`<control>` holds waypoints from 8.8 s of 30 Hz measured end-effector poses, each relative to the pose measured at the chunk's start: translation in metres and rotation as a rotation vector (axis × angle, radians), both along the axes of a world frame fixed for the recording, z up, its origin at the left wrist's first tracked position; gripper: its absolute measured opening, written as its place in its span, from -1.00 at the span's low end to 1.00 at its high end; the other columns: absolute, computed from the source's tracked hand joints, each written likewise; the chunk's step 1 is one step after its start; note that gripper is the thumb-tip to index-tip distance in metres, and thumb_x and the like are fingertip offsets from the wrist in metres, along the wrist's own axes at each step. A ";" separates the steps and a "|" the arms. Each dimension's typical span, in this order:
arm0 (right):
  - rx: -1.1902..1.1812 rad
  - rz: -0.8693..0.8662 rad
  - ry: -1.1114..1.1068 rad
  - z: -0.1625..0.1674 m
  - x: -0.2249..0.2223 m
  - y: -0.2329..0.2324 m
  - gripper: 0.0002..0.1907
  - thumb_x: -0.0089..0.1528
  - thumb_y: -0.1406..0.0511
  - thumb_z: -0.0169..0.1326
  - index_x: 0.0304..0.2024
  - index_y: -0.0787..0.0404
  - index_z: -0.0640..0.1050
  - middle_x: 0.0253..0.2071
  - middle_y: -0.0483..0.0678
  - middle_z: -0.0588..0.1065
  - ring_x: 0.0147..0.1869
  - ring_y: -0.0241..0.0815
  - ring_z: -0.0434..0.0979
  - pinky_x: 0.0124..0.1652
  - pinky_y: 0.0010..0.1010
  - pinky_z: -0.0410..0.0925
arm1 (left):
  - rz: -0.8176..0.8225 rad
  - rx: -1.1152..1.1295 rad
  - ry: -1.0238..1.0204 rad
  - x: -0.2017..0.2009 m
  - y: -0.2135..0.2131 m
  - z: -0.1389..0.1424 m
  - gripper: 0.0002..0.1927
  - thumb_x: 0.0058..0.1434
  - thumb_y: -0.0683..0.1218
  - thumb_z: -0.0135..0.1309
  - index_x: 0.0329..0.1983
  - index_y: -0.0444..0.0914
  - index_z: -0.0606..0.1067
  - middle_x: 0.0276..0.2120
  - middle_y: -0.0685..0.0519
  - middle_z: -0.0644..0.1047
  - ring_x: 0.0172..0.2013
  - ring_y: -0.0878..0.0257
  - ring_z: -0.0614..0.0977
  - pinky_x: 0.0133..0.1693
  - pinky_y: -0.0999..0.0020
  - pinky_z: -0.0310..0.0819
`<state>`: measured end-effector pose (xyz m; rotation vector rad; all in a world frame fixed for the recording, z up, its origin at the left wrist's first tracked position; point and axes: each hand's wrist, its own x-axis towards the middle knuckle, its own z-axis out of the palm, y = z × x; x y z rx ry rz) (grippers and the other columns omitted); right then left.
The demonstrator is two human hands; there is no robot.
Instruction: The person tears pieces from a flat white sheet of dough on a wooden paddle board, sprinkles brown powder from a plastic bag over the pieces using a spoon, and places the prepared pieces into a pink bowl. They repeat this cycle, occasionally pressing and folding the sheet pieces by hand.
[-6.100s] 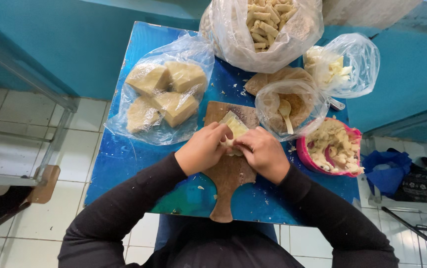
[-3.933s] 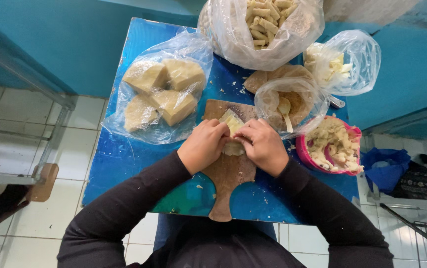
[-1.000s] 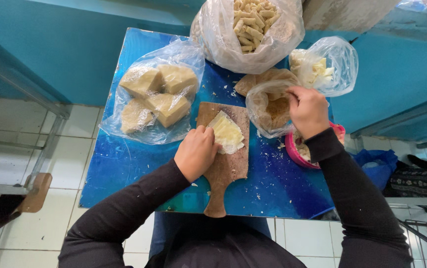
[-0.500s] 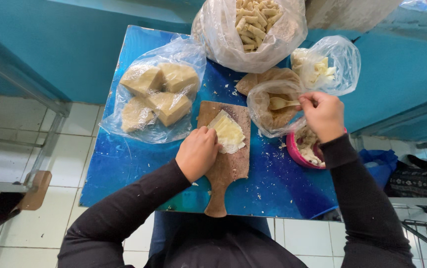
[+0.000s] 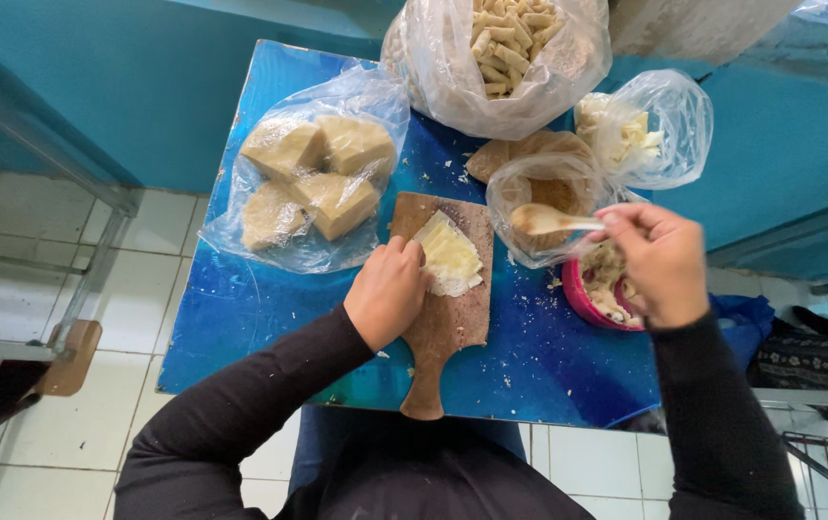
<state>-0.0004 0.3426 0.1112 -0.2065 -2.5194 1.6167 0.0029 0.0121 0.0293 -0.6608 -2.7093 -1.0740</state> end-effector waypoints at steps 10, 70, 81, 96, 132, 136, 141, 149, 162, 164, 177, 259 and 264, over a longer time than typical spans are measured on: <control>0.050 0.154 0.064 -0.029 0.024 -0.079 -0.85 0.33 0.38 0.11 -0.12 0.33 0.64 -0.31 -0.05 0.66 -0.21 -0.41 0.63 -0.20 -0.58 0.43 | 0.017 -0.057 0.017 -0.004 -0.004 -0.004 -0.77 0.15 -0.14 0.18 -0.27 -0.34 0.41 -0.27 -0.19 0.48 -0.20 -0.17 0.53 -0.18 -0.02 0.46; 0.682 0.416 0.145 -0.055 -0.021 -0.105 -0.87 0.16 0.28 0.19 -0.40 0.22 0.55 -0.34 0.03 0.51 -0.15 0.11 0.49 -0.16 -0.12 0.36 | -0.134 0.224 0.097 -0.028 0.018 0.001 -0.74 0.25 -0.20 0.10 0.01 -0.26 0.45 -0.24 -0.04 0.54 -0.13 -0.02 0.54 -0.05 0.13 0.43; 0.291 0.331 -0.024 -0.058 -0.024 -0.106 -0.82 0.17 0.31 0.20 -0.23 0.26 0.54 -0.37 -0.02 0.62 -0.32 -0.28 0.64 -0.28 -0.45 0.44 | -0.132 0.189 0.118 -0.030 0.019 0.002 -0.75 0.22 -0.23 0.09 -0.02 -0.23 0.47 -0.15 -0.05 0.52 -0.05 -0.05 0.51 0.00 0.13 0.42; 0.106 0.352 0.019 -0.063 -0.021 -0.114 -0.77 0.19 0.43 0.17 -0.12 0.24 0.44 -0.28 -0.05 0.65 -0.16 -0.40 0.66 -0.25 -0.55 0.42 | -0.193 0.120 0.186 -0.032 0.016 0.005 -0.80 0.14 -0.25 0.12 -0.16 -0.22 0.49 -0.22 -0.04 0.50 -0.14 -0.05 0.49 -0.09 0.13 0.42; 0.441 0.443 0.109 -0.065 -0.042 -0.105 -0.85 0.11 0.31 0.23 -0.34 0.23 0.53 -0.35 -0.01 0.52 -0.24 -0.01 0.54 -0.20 -0.24 0.40 | -0.173 0.225 0.005 -0.057 0.020 -0.013 -0.86 0.04 -0.22 0.15 -0.31 -0.28 0.50 -0.39 -0.12 0.51 -0.28 -0.13 0.58 -0.26 0.01 0.46; 0.495 0.516 0.344 -0.062 -0.038 -0.109 -0.89 0.10 0.41 0.20 -0.30 0.21 0.57 -0.29 0.03 0.53 -0.12 0.08 0.49 -0.14 -0.21 0.37 | -0.229 0.188 -0.047 -0.058 0.017 -0.013 -0.86 0.06 -0.26 0.07 -0.30 -0.21 0.54 -0.35 -0.08 0.54 -0.24 -0.07 0.60 -0.21 0.07 0.49; 0.595 0.590 0.395 -0.058 -0.033 -0.111 -0.82 0.09 0.43 0.17 -0.23 0.24 0.59 -0.26 0.04 0.53 -0.11 0.12 0.45 -0.11 -0.18 0.35 | -0.258 0.051 0.066 -0.057 0.013 -0.018 -0.89 0.13 -0.23 0.09 -0.26 -0.26 0.49 -0.29 -0.11 0.53 -0.20 -0.12 0.53 -0.13 0.05 0.40; 0.573 0.531 0.297 -0.067 -0.042 -0.114 -0.94 0.16 0.36 0.19 -0.32 0.21 0.63 -0.32 0.03 0.55 -0.14 0.09 0.49 -0.13 -0.21 0.36 | -0.206 0.038 0.085 -0.056 0.014 -0.017 -0.91 0.12 -0.25 0.08 -0.29 -0.27 0.48 -0.30 -0.12 0.53 -0.20 -0.13 0.54 -0.15 0.02 0.41; 0.587 0.575 0.366 -0.062 -0.043 -0.114 -0.87 0.10 0.40 0.18 -0.28 0.22 0.59 -0.28 0.03 0.54 -0.11 0.12 0.46 -0.11 -0.17 0.35 | -0.283 0.070 0.065 -0.065 0.005 -0.006 -0.84 0.06 -0.25 0.12 -0.27 -0.23 0.54 -0.30 -0.09 0.54 -0.20 -0.12 0.53 -0.15 0.04 0.41; 0.605 0.564 0.383 -0.059 -0.041 -0.116 -0.87 0.10 0.39 0.19 -0.29 0.22 0.59 -0.28 0.03 0.53 -0.11 0.12 0.45 -0.11 -0.18 0.34 | -0.279 0.068 0.063 -0.064 0.005 -0.005 -0.85 0.09 -0.24 0.13 -0.25 -0.25 0.52 -0.30 -0.08 0.54 -0.20 -0.12 0.52 -0.15 0.05 0.40; 0.534 0.485 0.369 -0.063 -0.048 -0.120 -0.92 0.17 0.38 0.18 -0.27 0.22 0.61 -0.24 0.01 0.55 -0.08 0.08 0.47 -0.08 -0.21 0.34 | -0.209 0.034 0.138 -0.065 0.006 -0.011 -0.88 0.16 -0.23 0.08 -0.22 -0.27 0.46 -0.32 -0.08 0.50 -0.21 -0.09 0.50 -0.16 0.02 0.39; 0.482 0.008 0.095 -0.035 -0.062 0.029 -0.80 0.33 0.26 0.14 -0.19 0.24 0.69 -0.45 -0.06 0.62 -0.42 -0.31 0.60 -0.34 -0.44 0.39 | -0.034 0.165 0.078 0.031 0.007 0.024 -0.40 0.14 -0.28 0.04 0.31 -0.27 0.33 -0.04 -0.18 0.50 -0.07 -0.14 0.54 -0.04 0.07 0.45; 0.285 0.013 0.100 -0.022 -0.047 0.039 -0.81 0.37 0.32 0.10 -0.15 0.33 0.66 -0.41 -0.08 0.61 -0.35 -0.41 0.54 -0.30 -0.56 0.36 | 0.079 0.073 0.127 0.041 0.007 0.025 -0.78 0.19 -0.18 0.13 -0.09 -0.28 0.46 -0.21 -0.11 0.48 -0.15 -0.11 0.49 -0.12 0.07 0.43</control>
